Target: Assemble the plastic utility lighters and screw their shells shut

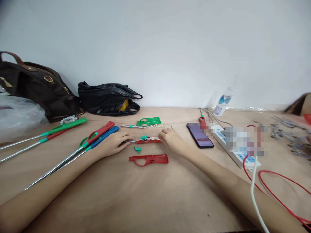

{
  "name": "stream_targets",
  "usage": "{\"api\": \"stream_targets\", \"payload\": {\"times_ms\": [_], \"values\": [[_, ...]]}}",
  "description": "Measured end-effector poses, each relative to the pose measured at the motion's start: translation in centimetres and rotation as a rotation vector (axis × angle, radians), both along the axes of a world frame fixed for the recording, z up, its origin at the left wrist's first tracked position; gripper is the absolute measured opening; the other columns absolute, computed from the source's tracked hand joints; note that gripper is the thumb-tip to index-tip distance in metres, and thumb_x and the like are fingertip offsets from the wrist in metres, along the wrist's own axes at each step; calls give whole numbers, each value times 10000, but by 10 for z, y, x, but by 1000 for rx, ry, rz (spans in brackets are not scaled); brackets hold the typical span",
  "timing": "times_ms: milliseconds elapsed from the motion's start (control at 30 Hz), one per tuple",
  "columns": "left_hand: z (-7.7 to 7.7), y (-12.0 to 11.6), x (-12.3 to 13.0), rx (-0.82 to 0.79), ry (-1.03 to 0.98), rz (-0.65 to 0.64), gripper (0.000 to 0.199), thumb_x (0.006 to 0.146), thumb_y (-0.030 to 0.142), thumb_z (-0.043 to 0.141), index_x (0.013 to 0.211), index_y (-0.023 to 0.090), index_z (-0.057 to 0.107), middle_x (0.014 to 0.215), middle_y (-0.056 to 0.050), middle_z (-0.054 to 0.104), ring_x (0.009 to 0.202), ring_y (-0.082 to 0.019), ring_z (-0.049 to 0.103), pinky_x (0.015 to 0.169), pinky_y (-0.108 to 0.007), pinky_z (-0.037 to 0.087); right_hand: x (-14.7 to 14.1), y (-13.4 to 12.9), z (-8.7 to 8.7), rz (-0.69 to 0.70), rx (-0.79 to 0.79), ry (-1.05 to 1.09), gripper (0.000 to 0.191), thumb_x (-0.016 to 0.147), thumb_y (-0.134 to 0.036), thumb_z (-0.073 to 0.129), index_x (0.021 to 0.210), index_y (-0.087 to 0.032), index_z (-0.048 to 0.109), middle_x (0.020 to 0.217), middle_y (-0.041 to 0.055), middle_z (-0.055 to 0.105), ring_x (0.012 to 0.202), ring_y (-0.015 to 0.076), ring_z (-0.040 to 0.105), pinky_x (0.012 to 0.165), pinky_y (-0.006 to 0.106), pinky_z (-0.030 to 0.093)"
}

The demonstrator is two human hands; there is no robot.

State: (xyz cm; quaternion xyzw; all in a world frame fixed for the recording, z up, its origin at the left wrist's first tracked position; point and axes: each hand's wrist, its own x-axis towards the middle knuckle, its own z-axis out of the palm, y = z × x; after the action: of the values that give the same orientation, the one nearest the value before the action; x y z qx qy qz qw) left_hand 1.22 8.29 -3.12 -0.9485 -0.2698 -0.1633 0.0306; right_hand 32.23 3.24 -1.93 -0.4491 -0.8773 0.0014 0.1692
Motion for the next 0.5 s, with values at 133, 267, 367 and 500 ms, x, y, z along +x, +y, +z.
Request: {"api": "stream_targets", "payload": {"times_ms": [133, 267, 367, 500], "values": [[-1, 1, -1, 22, 31, -10, 302, 990, 237, 382, 1111, 194, 655, 1025, -77, 664, 947, -209, 635, 821, -315, 498, -13, 12, -14, -6, 53, -6, 215, 956, -187, 483, 1021, -143, 683, 997, 119, 620, 967, 236, 544, 851, 355, 440], [-1, 0, 0, 51, 39, -11, 320, 998, 221, 357, 1124, 196, 650, 1032, -75, 662, 937, -199, 633, 817, -305, 495, -22, 16, -20, -26, 96, -40, 182, 938, -155, 500, 967, -133, 678, 1004, 119, 612, 932, 224, 540, 827, 343, 426], [3, -3, 1, 70, 20, -1, 322, 1001, 217, 349, 1081, 176, 658, 1044, -84, 655, 897, -200, 632, 781, -303, 495, -22, 16, -16, -14, 103, -28, 182, 943, -140, 475, 967, -134, 655, 1027, 123, 611, 969, 229, 531, 852, 349, 422], [12, -12, 3, 56, -43, -9, 313, 997, 209, 355, 1098, 176, 649, 1055, -83, 647, 918, -204, 620, 776, -306, 495, -15, 6, -2, 12, 119, 52, 159, 927, -118, 469, 972, -148, 618, 1018, 119, 609, 985, 235, 531, 865, 357, 435]]}}
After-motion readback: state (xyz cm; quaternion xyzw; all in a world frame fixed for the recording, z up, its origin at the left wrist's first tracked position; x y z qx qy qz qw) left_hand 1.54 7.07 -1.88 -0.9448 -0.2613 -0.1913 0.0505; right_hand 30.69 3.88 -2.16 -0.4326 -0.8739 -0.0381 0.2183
